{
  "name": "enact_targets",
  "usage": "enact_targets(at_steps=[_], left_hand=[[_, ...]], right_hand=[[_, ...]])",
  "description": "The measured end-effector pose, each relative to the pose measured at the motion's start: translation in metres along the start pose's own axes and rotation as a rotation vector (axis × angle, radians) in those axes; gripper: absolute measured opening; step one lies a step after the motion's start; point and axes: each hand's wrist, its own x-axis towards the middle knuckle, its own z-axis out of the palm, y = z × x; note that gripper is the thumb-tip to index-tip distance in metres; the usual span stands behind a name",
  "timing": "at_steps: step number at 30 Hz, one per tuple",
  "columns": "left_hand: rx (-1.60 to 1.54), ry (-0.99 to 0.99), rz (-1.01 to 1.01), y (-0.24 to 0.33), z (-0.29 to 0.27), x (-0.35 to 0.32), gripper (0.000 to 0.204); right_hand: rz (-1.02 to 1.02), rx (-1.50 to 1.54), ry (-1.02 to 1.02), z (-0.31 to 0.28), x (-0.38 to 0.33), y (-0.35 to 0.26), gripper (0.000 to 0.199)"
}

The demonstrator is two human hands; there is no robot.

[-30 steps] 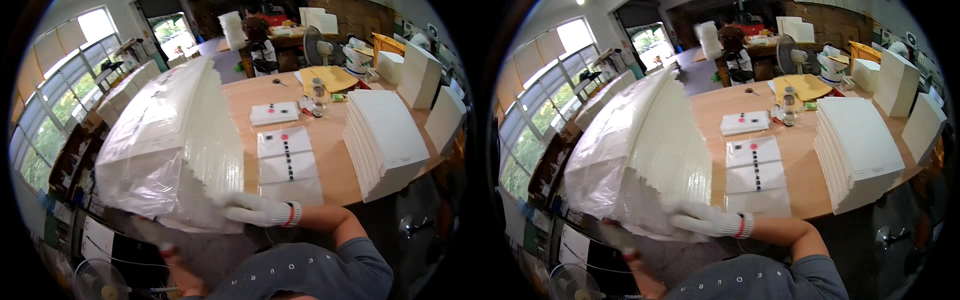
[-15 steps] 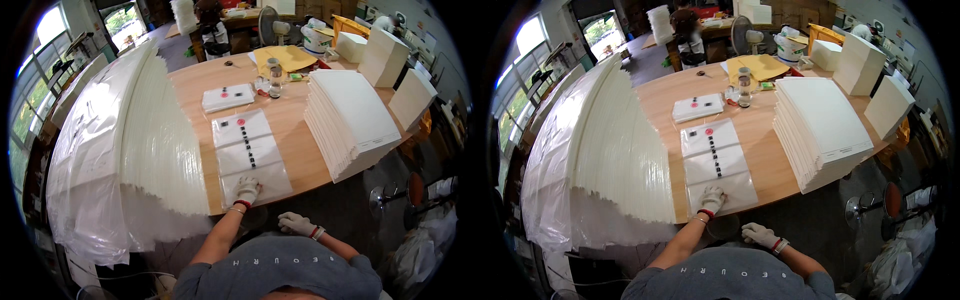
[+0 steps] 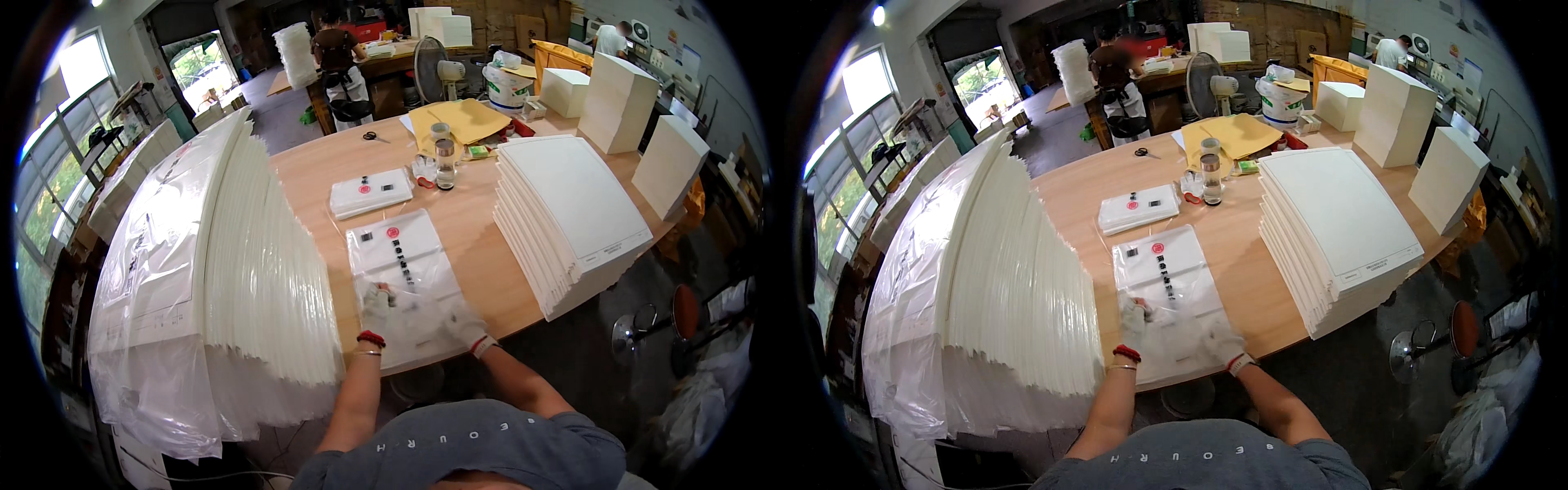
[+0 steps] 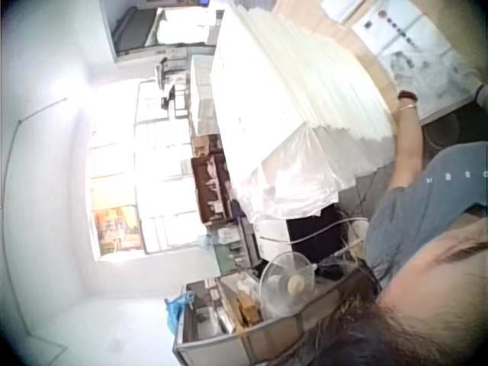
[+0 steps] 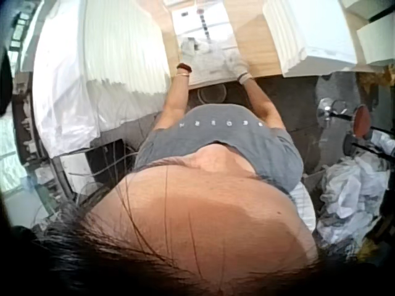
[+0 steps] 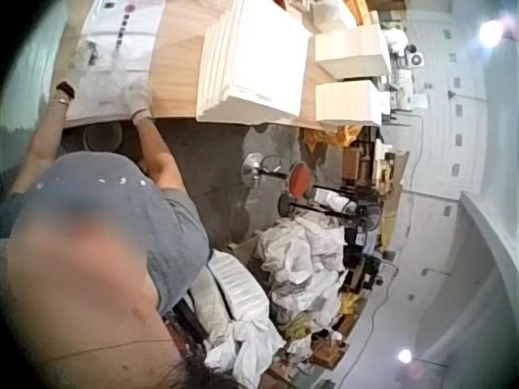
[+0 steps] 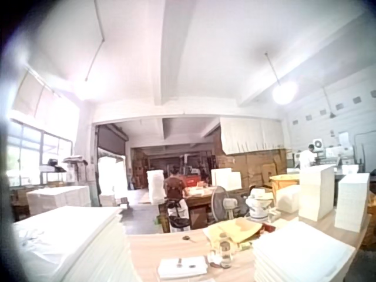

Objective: The person repeatedly picks up white paper documents from a stack on the table, places each into a clear plastic sleeve, and sets the packaged item aside. The process is repeated continuously throughout the clip.

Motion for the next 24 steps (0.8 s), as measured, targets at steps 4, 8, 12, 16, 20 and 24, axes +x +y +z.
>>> enact_targets(at_steps=[4, 8, 12, 16, 20, 24], left_hand=[[-0.249, -0.237, -0.214, 0.038, 0.006, 0.018, 0.018], [-0.314, -0.369, -0.274, 0.088, 0.019, 0.028, 0.026], [0.000, -0.456, -0.042, 0.138, -0.002, 0.037, 0.037], [0.250, -0.518, 0.119, 0.150, 0.008, 0.017, 0.041], [0.663, -0.183, 0.523, 0.136, -0.009, -0.004, 0.043], [0.507, -0.007, 0.584, 0.168, -0.033, -0.024, 0.044]], right_hand=[[-0.318, 0.090, 0.452, 0.002, -0.015, -0.014, 0.041], [-0.160, 0.593, 0.064, 0.009, 0.024, -0.079, 0.054], [-0.579, -0.370, -0.018, 0.054, 0.035, -0.028, 0.050], [-0.426, -0.198, -0.179, 0.069, 0.022, 0.001, 0.063], [-0.359, 0.264, -0.155, -0.077, -0.048, -0.048, 0.032], [-0.567, -0.428, 0.552, -0.220, -0.102, -0.029, 0.035]])
